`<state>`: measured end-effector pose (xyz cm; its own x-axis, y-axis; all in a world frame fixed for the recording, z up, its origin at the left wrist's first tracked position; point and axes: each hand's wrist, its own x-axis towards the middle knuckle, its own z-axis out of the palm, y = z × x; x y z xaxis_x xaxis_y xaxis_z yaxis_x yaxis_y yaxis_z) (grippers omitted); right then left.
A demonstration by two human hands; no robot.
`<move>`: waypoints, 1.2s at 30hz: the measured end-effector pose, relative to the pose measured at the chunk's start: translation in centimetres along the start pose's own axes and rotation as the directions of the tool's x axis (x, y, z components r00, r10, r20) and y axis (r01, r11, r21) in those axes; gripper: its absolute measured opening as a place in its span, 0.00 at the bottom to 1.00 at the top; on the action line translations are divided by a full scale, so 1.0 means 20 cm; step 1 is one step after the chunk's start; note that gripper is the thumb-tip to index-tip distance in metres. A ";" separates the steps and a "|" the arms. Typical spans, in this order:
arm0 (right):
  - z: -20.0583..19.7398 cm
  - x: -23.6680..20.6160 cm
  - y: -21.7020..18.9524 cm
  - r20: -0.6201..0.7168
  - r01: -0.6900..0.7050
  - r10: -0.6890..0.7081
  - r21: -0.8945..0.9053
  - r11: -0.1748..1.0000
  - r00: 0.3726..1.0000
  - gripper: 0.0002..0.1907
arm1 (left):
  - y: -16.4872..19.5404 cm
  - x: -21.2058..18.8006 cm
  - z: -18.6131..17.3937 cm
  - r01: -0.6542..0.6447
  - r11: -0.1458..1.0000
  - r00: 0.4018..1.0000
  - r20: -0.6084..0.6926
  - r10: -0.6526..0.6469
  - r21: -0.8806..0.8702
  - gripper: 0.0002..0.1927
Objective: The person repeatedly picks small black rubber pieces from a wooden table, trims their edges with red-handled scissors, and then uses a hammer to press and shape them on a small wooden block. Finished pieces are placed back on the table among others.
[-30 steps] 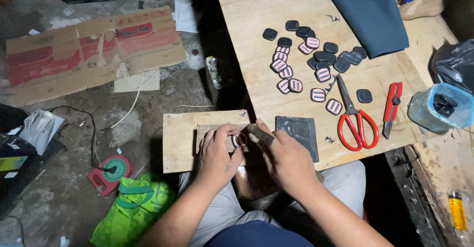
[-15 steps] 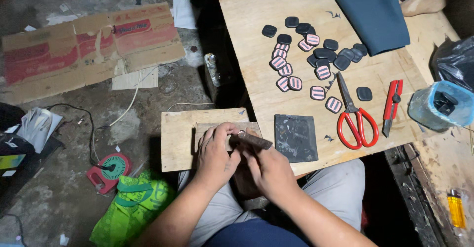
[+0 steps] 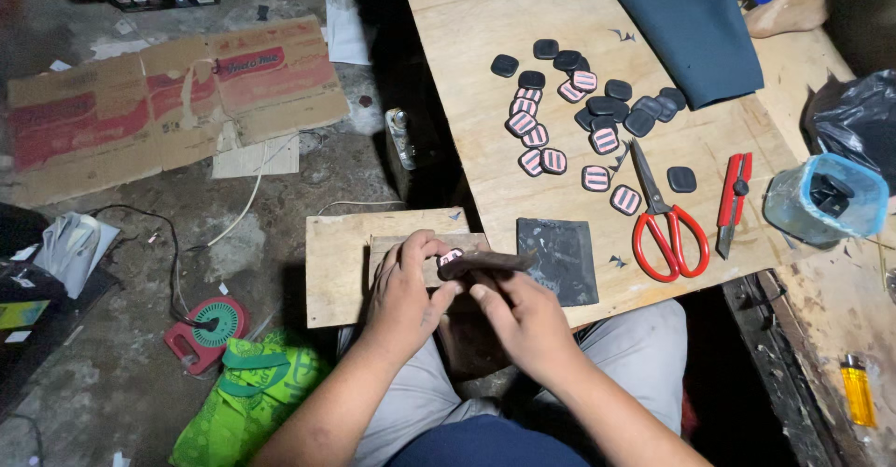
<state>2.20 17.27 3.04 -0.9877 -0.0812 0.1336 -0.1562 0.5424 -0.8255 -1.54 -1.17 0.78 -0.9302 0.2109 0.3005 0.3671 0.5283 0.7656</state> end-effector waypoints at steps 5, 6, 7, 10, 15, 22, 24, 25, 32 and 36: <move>-0.21 -0.08 0.02 -0.022 -0.116 0.119 0.091 0.989 0.993 0.23 | 0.01 -0.03 0.00 -0.028 0.999 1.000 0.006 0.028 0.040 0.26; -0.25 -0.11 0.00 -0.069 -0.069 0.075 0.084 0.994 0.995 0.22 | 0.00 -0.03 0.00 -0.095 0.995 0.995 -0.009 0.095 0.039 0.23; -0.27 -0.13 -0.01 -0.115 -0.024 0.032 0.075 0.997 0.993 0.22 | -0.01 -0.03 0.00 -0.160 0.986 0.987 -0.022 0.161 0.038 0.19; -0.32 -0.18 -0.06 -0.073 -0.214 0.274 0.449 0.868 0.959 0.19 | 0.00 -0.04 0.03 -0.081 0.994 0.996 -0.045 0.077 -0.079 0.11; -0.38 -0.23 -0.10 -0.001 0.136 -0.137 0.110 0.985 0.991 0.14 | 0.11 -0.04 0.14 0.489 0.511 0.860 0.293 -0.419 -0.707 0.15; -0.37 -0.23 -0.08 0.049 0.383 -0.381 -0.203 0.901 0.923 0.17 | 0.22 -0.05 0.12 0.538 0.420 0.827 0.361 -0.431 -0.731 0.15; -0.38 -0.22 -0.08 0.084 0.418 -0.410 -0.241 0.876 0.908 0.16 | 0.23 -0.04 0.11 0.569 0.411 0.807 0.388 -0.445 -0.712 0.15; -0.38 -0.21 -0.08 0.102 0.435 -0.424 -0.262 0.861 0.900 0.16 | 0.24 -0.04 0.11 0.572 0.407 0.807 0.399 -0.436 -0.712 0.15; -0.40 -0.22 -0.04 0.265 0.377 -0.307 -0.275 0.884 0.914 0.16 | 0.29 -0.05 0.06 -0.033 0.917 0.990 0.114 0.085 -0.399 0.12; -0.46 -0.18 0.02 0.313 0.244 -0.207 -0.082 0.966 0.927 0.12 | 0.32 -0.05 0.06 -0.032 0.944 0.987 0.137 0.081 -0.328 0.09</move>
<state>5.81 25.41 7.29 -0.8849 -0.4491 0.1233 -0.3912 0.5730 -0.7202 1.69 3.03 4.67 -0.8880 0.3639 0.2810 0.3757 0.2221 0.8997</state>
